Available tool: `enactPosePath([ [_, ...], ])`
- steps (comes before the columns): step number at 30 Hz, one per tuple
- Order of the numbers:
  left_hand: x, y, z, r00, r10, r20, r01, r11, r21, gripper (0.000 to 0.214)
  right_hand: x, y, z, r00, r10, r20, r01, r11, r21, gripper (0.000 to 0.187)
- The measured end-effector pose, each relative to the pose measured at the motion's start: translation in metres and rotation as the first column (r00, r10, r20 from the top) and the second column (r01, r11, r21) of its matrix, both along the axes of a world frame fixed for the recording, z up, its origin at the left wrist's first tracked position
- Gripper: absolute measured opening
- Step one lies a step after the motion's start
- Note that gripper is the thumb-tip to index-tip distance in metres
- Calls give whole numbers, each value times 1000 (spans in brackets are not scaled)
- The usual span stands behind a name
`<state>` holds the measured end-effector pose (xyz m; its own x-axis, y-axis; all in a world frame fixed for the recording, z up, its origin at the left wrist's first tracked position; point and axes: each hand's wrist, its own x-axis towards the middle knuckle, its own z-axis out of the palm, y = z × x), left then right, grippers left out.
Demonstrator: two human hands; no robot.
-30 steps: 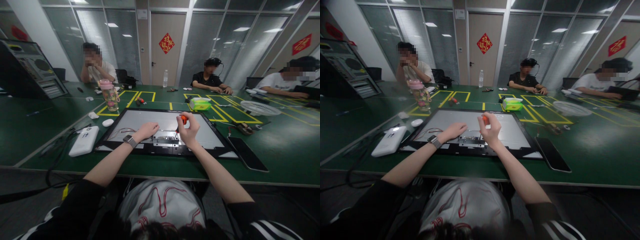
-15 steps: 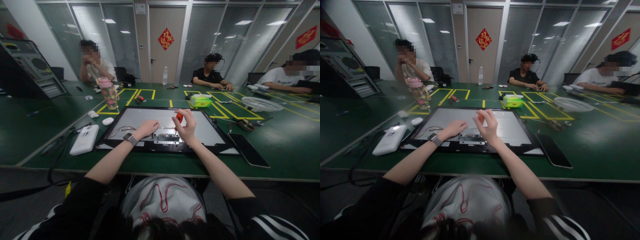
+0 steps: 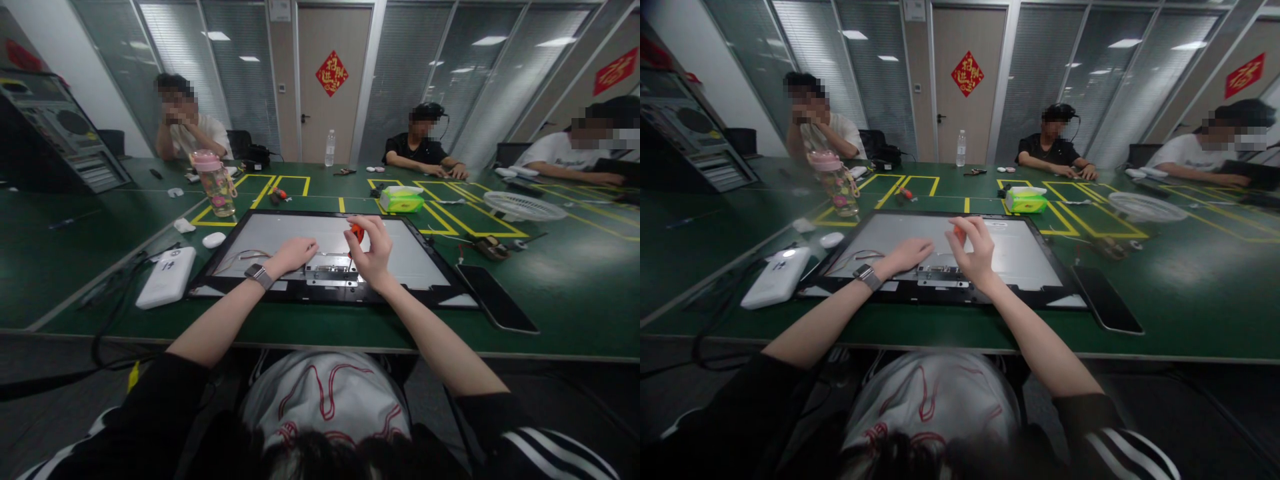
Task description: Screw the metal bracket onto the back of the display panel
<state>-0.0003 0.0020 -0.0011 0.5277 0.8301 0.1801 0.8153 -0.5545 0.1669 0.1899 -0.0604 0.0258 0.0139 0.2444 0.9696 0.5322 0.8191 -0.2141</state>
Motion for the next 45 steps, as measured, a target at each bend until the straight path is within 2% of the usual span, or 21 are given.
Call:
enactPosePath([
  [2, 0, -1, 1, 1000, -3, 1, 3, 1000, 4, 37, -1, -1, 3, 999, -41, -3, 41, 999, 20, 15],
  [5, 0, -1, 1, 1000, 1, 5, -1, 1000, 1, 37, -1, -1, 2, 998, -54, -22, 53, 998, -16, 19],
  [11, -1, 0, -1, 1000, 14, 6, -14, 1000, -8, 37, 1, 1, -4, 993, 86, -77, -94, 991, -95, 26],
  [15, -1, 0, -1, 1000, 4, 9, -4, 1000, 1, 38, 0, -1, 2, 1000, -17, -23, 16, 999, -39, 16],
  [18, -1, 1, -2, 1000, 5, 0, -5, 1000, 4, 38, -2, -2, 7, 996, -78, -52, 75, 995, -71, 18],
  [20, -1, 0, -1, 1000, 15, -9, -15, 1000, 0, 38, -1, -1, 6, 996, -62, -70, 53, 991, -119, 21],
  [24, 0, -1, 1, 1000, 13, -15, -13, 1000, -3, 38, 3, 2, 1, 992, 61, -113, -82, 979, -186, 28],
  [26, 0, -2, 1, 1000, 9, -11, -9, 1000, -6, 38, 3, 2, 0, 991, 84, -104, -101, 979, -174, 24],
  [28, -1, -2, 2, 1000, 5, -5, -5, 1000, -8, 38, 3, 0, 1, 993, 55, -102, -70, 986, -150, 16],
  [30, -1, -2, 1, 1000, 2, -3, -2, 1000, -3, 37, 2, 0, 5, 988, 52, -143, -78, 980, -181, 11],
  [32, -1, -2, 1, 1000, 4, -3, -4, 1000, 2, 37, 3, 0, 11, 971, 127, -203, -185, 935, -301, 14],
  [34, -1, -2, 1, 1000, 14, -7, -14, 1000, 3, 37, 7, 1, 17, 939, 239, -248, -329, 836, -439, 19],
  [37, -1, -3, 1, 1000, 23, -11, -23, 1000, 5, 36, 14, 1, 26, 890, 371, -266, -456, 714, -532, 23],
  [42, -1, -3, 1, 1000, 5, 3, -5, 1000, 3, 37, 27, 0, 36, 803, 529, -274, -568, 542, -619, 29],
  [44, -1, -3, 2, 1000, 5, 6, -5, 1000, -2, 37, 31, -1, 39, 783, 564, -261, -576, 501, -646, 29],
  [45, -1, -4, 3, 1000, 9, 5, -8, 1000, -4, 37, 32, -1, 39, 785, 568, -249, -569, 499, -654, 29],
])
